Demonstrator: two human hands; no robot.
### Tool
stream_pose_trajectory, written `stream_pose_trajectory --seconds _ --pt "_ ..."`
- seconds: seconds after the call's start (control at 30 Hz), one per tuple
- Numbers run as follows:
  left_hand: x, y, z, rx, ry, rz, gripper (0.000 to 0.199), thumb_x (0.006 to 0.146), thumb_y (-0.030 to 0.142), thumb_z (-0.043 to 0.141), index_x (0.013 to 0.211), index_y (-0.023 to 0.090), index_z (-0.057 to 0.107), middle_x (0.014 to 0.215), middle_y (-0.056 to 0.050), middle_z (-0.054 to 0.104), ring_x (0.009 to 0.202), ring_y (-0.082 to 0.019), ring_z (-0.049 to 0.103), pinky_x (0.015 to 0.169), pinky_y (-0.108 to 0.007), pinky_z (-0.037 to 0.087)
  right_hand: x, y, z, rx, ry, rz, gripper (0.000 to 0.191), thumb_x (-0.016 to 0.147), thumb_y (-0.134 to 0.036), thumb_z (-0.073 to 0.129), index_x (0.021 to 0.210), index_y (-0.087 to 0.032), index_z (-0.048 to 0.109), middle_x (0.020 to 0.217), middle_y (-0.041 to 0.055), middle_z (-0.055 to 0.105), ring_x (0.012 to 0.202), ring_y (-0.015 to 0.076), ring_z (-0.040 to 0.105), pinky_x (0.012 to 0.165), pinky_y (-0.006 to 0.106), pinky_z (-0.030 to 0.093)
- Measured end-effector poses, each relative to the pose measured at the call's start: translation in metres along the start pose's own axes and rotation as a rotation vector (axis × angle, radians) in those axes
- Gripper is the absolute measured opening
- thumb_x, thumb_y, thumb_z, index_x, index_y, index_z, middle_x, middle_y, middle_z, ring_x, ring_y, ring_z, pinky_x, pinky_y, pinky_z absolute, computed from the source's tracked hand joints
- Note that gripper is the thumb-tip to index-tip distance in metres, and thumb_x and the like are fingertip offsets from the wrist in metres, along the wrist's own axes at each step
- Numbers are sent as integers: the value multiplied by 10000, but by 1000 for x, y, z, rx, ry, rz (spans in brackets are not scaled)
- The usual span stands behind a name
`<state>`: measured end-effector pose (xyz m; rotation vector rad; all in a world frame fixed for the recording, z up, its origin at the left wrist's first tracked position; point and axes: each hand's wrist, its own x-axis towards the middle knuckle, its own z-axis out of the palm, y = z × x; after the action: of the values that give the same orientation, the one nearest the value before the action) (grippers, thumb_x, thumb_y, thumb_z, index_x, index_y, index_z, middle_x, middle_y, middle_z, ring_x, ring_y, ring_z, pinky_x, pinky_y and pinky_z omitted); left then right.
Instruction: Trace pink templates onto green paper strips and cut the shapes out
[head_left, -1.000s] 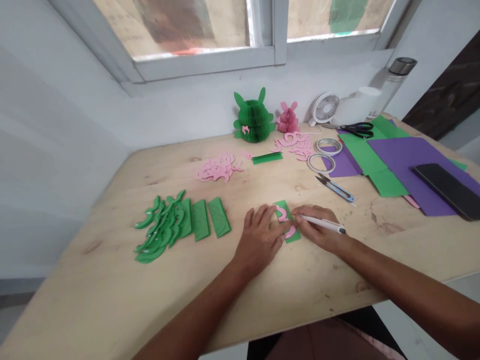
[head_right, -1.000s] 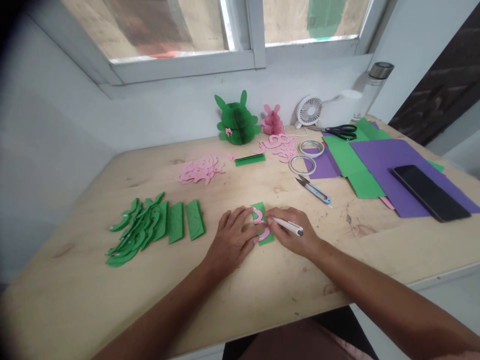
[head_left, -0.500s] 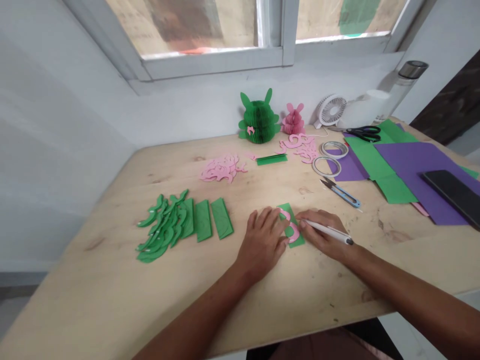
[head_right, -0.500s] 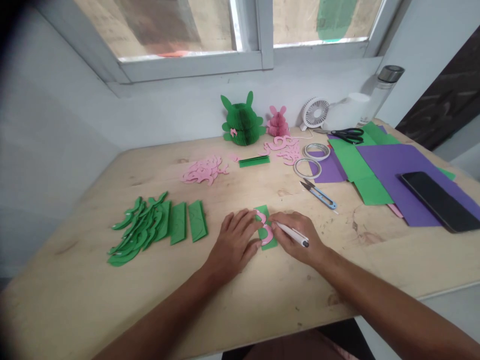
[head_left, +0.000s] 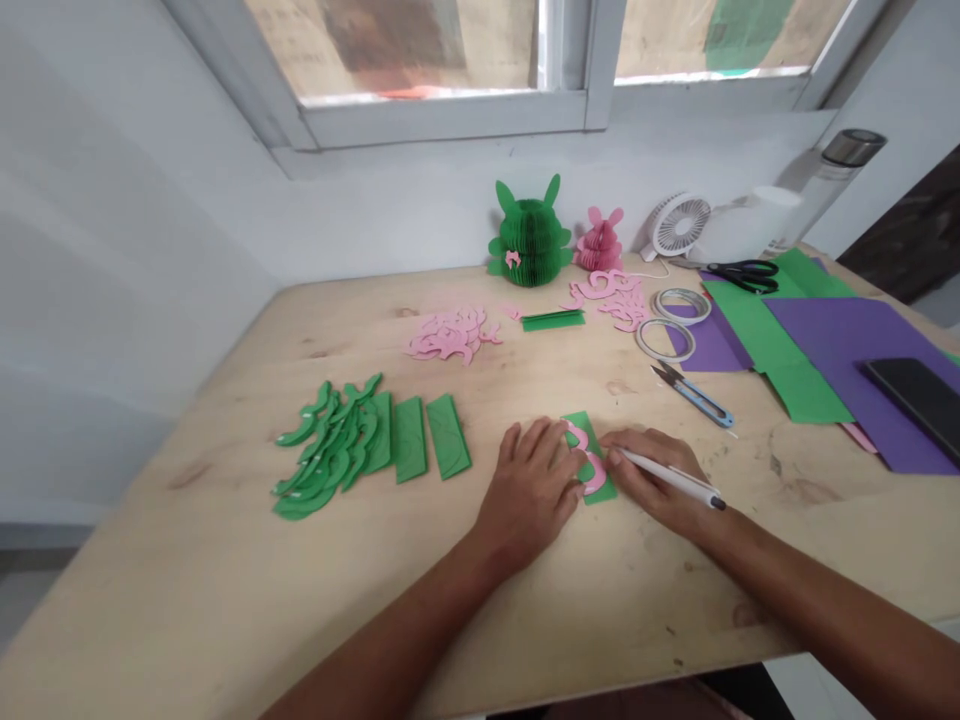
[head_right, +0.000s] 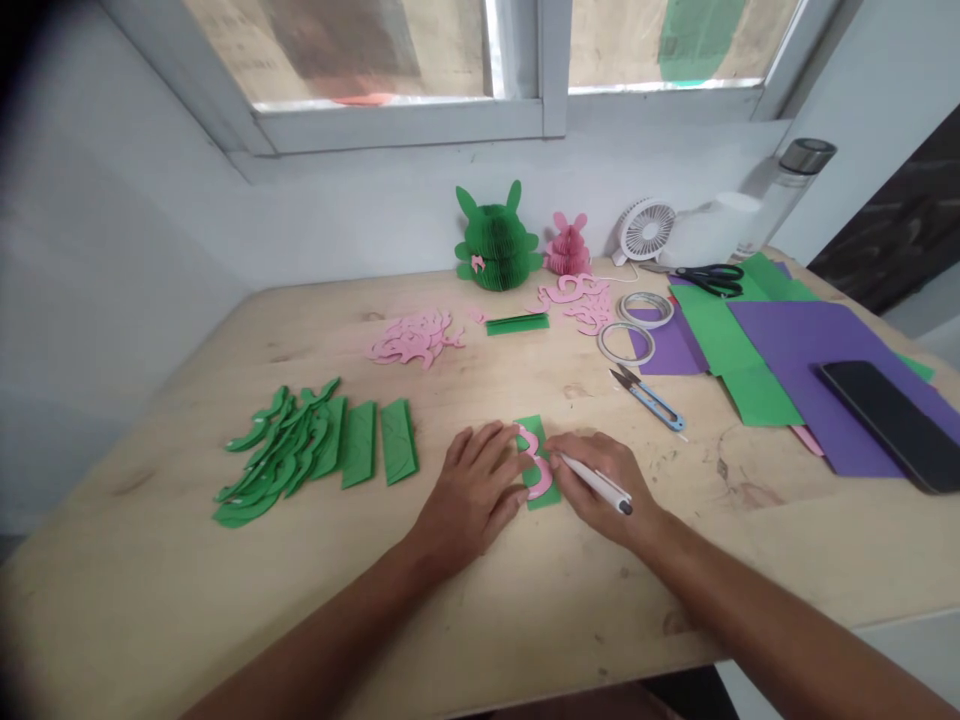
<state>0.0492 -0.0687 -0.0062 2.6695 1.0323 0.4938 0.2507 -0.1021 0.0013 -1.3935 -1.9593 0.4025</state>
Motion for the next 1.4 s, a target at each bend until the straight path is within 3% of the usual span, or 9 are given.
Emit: stream_pose_trajectory --seconds 0.63,1.07,1.4 --pt "-2 -2 6 -73 20 -57 383 846 265 518 1214 167 474 1349 -95 506 1328 -262 333 1116 -501 182 1 0 0 -37 -30 -13 198 878 -203 480 978 -202 651 859 41 727 719 172 646 698 293 478" --pt "-2 -3 10 35 1 -15 290 865 285 489 1134 186 533 1386 -90 472 1335 -264 327 1107 -497 197 -2 6 3 -71 -3 -33 183 875 -222 496 968 -205 653 905 51 732 756 186 659 733 300 473" --pt "2 -2 6 3 -52 -63 273 822 258 544 1089 203 532 1378 -84 480 1334 -264 332 1104 -494 204 -2 9 4 -36 11 -35 178 878 -227 501 964 -204 654 927 48 730 812 188 674 766 300 476"
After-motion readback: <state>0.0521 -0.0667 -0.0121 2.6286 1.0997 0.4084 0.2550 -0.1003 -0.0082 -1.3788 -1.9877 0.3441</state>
